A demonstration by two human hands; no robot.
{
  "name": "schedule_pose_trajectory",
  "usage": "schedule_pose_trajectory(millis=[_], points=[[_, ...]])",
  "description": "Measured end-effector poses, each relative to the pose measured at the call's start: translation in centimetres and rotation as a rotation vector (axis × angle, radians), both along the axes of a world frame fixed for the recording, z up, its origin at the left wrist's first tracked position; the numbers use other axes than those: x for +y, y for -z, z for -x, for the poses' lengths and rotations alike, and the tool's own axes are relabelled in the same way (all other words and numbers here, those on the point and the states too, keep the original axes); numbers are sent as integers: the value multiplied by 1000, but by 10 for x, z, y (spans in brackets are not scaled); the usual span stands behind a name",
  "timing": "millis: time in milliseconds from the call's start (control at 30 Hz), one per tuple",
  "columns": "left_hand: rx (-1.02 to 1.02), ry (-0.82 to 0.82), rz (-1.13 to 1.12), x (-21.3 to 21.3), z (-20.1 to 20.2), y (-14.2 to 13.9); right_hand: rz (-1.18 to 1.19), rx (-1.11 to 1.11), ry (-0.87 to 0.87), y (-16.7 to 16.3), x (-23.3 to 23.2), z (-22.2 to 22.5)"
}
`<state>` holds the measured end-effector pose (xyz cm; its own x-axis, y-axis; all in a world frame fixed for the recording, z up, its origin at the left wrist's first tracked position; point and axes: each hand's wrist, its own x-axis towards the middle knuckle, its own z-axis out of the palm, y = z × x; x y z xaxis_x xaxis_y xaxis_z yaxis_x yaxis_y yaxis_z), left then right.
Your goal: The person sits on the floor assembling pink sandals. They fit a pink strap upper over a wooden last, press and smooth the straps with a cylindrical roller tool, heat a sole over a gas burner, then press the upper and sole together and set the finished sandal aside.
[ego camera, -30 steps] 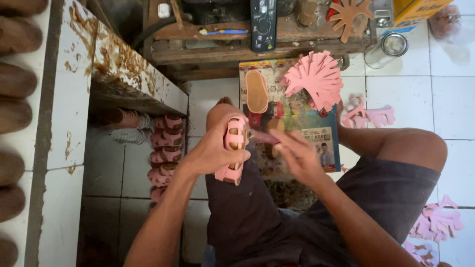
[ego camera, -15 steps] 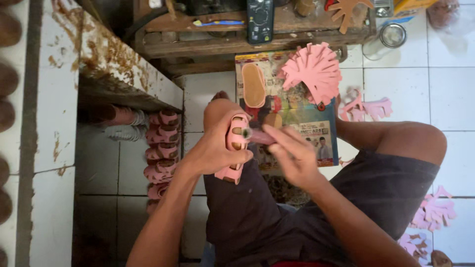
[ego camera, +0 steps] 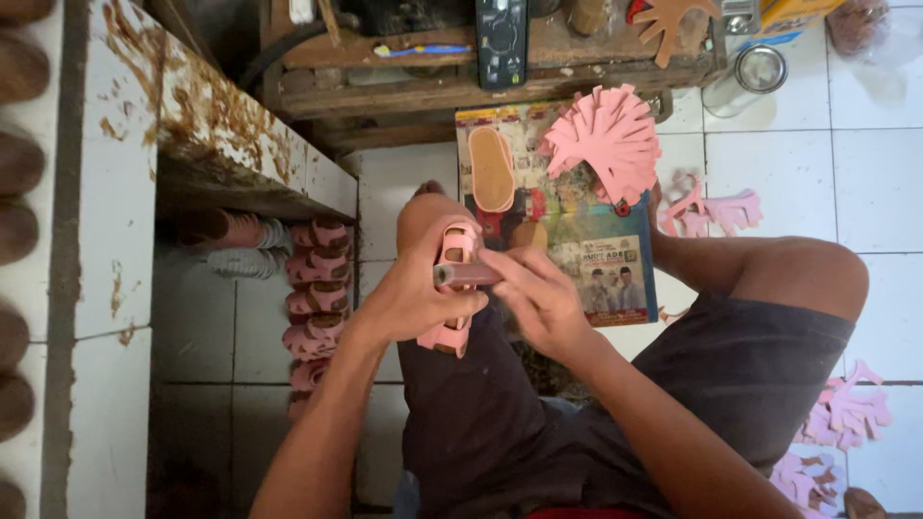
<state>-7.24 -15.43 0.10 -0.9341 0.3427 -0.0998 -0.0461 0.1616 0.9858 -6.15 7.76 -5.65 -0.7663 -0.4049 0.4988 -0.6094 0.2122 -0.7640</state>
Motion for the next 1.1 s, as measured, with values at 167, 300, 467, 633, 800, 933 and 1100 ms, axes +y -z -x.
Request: schedule_pose_trajectory(millis=[167,300,467,633,800,933,1100], points=[[34,-70,-29,-10,-9,-37,-35,-272,87,-6,10,7],[206,-42,251,-8,-2,-55,41,-152,95,-24,2,0],[252,-32,340,1,2,-59,8,52,12,-40,-14,7],[70,-38,391,1,-5,-64,-96,-205,108,-38,7,9],[139,-46,193,-3,-8,-68,-13,-198,193,-32,11,0],[26,-128,249,-4,-12,-67,68,-229,214,-44,6,-2],[359,-98,300,4,-3,-59,-34,55,41,-55,-8,0]])
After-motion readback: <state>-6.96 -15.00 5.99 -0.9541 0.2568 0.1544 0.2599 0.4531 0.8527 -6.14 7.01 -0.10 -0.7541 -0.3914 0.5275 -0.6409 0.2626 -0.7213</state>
